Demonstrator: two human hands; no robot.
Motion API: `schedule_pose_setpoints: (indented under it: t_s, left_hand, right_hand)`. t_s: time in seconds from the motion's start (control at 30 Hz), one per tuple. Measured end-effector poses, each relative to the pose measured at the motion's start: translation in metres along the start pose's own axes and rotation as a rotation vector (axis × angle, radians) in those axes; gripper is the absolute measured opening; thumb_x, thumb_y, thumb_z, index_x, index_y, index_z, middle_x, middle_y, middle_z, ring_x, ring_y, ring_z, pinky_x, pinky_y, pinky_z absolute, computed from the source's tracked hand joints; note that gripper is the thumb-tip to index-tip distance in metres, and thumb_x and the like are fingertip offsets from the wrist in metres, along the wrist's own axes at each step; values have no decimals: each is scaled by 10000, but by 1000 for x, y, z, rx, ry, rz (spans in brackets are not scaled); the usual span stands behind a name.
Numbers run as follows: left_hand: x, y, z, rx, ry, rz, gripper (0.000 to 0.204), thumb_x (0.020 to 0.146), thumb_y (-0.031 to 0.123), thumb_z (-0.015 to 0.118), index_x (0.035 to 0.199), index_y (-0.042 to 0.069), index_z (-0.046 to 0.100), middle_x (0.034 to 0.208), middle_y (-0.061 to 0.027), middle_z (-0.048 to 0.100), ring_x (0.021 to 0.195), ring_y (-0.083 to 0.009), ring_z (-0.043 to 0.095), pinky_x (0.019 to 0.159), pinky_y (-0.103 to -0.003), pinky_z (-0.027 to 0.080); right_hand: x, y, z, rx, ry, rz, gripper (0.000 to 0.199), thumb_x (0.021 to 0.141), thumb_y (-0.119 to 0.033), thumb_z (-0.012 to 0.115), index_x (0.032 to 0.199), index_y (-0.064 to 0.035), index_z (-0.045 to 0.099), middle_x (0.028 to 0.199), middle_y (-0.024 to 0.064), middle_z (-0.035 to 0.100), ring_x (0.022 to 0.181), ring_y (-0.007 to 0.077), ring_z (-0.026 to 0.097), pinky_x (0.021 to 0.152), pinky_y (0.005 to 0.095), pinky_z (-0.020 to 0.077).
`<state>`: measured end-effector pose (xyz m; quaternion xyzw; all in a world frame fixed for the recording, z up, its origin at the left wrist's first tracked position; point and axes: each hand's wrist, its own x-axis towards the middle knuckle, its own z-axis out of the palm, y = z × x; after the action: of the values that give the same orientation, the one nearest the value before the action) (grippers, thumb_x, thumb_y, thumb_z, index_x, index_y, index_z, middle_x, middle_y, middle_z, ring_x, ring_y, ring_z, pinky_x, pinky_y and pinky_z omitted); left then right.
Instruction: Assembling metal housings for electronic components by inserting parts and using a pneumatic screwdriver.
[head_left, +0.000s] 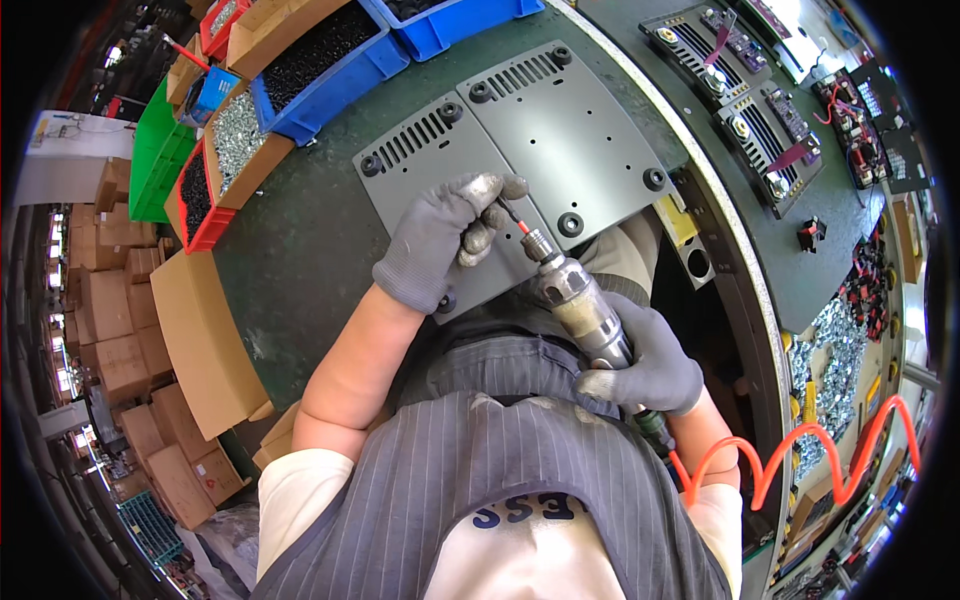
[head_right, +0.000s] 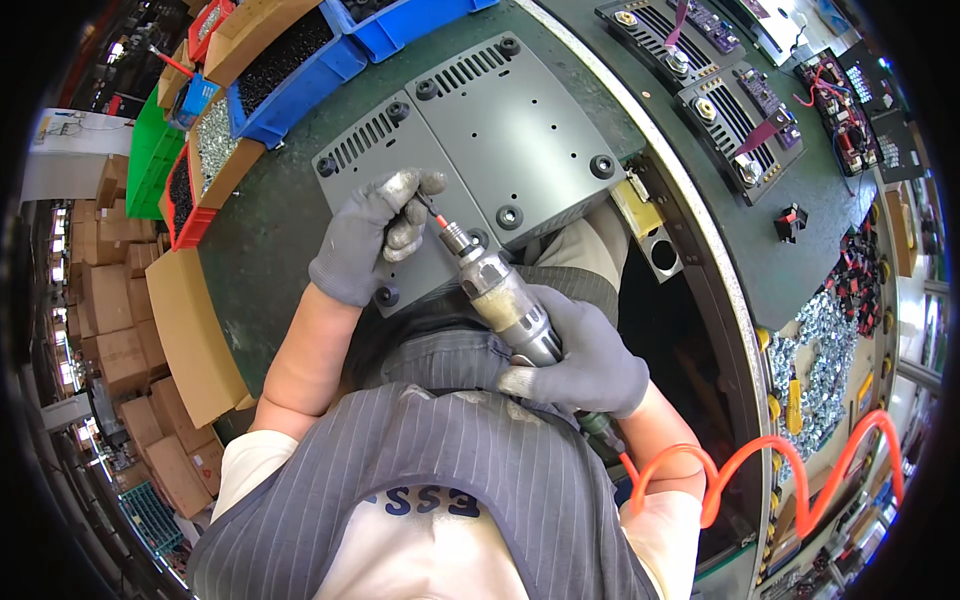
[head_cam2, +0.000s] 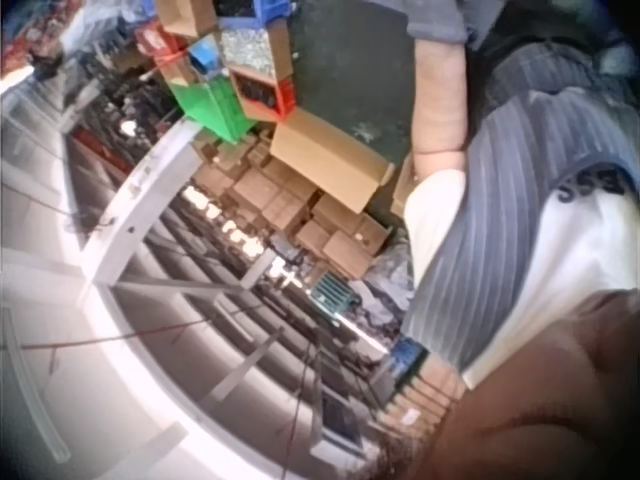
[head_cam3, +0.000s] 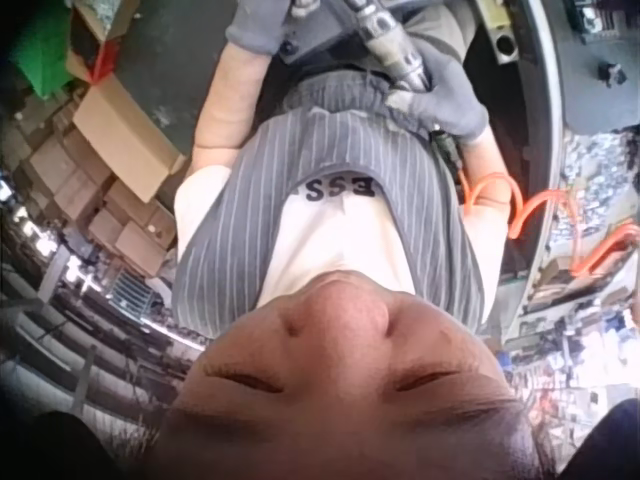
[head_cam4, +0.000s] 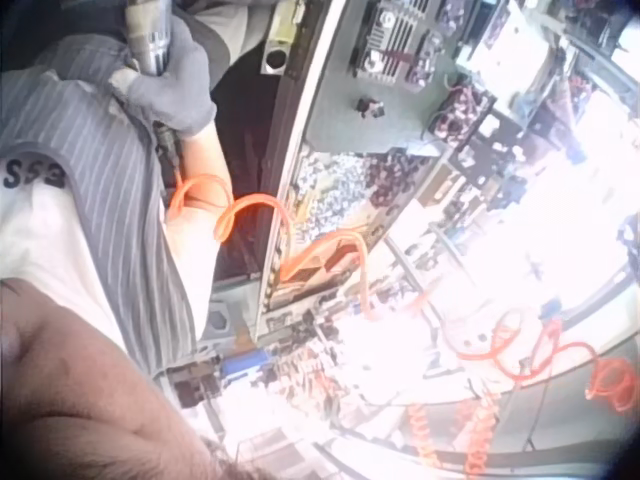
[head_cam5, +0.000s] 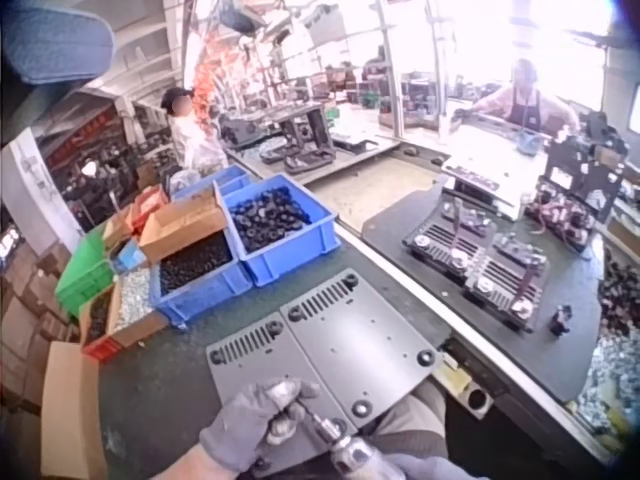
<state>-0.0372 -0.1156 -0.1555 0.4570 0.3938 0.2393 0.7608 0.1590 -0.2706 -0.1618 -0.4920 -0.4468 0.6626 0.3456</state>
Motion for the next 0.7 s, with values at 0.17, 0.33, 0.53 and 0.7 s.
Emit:
schedule_pose_setpoints:
  t_s: [0.17, 0.33, 0.53, 0.7]
  left_hand:
    - [6, -6, 4, -190, -11, -19, 345, 951, 240, 431, 1047, -74, 535, 650, 14, 517, 467, -19, 374, 417, -159, 306]
    - [8, -12, 4, -129, 44, 6, 338, 948, 238, 443, 1041, -71, 546, 649, 27, 517, 466, -15, 375, 421, -165, 314]
    - [2, -8, 9, 29, 70, 41, 319, 934, 244, 479, 1052, -39, 565, 642, 22, 507, 475, -26, 385, 438, -160, 322]
    - [2, 1, 17, -428, 115, -124, 303, 939, 206, 454, 1126, -24, 520, 848, -55, 545, 621, -76, 456, 513, -194, 382]
  right_hand:
    - [3, 5, 5, -71, 107, -92, 697, 610, -275, 789, 1168, 10, 484, 788, 64, 599, 694, 120, 573, 650, 269, 472]
    - [5, 14, 7, -298, 191, -188, 716, 610, -292, 784, 1182, 10, 478, 819, 69, 601, 702, 125, 571, 665, 278, 475]
    - [3, 13, 2, 13, 44, -22, 752, 593, -317, 787, 1188, 19, 473, 873, 98, 622, 749, 165, 596, 706, 303, 479]
    - [-6, 18, -3, -120, 115, -178, 761, 569, -322, 796, 1171, 27, 488, 885, 115, 624, 782, 181, 608, 734, 304, 473]
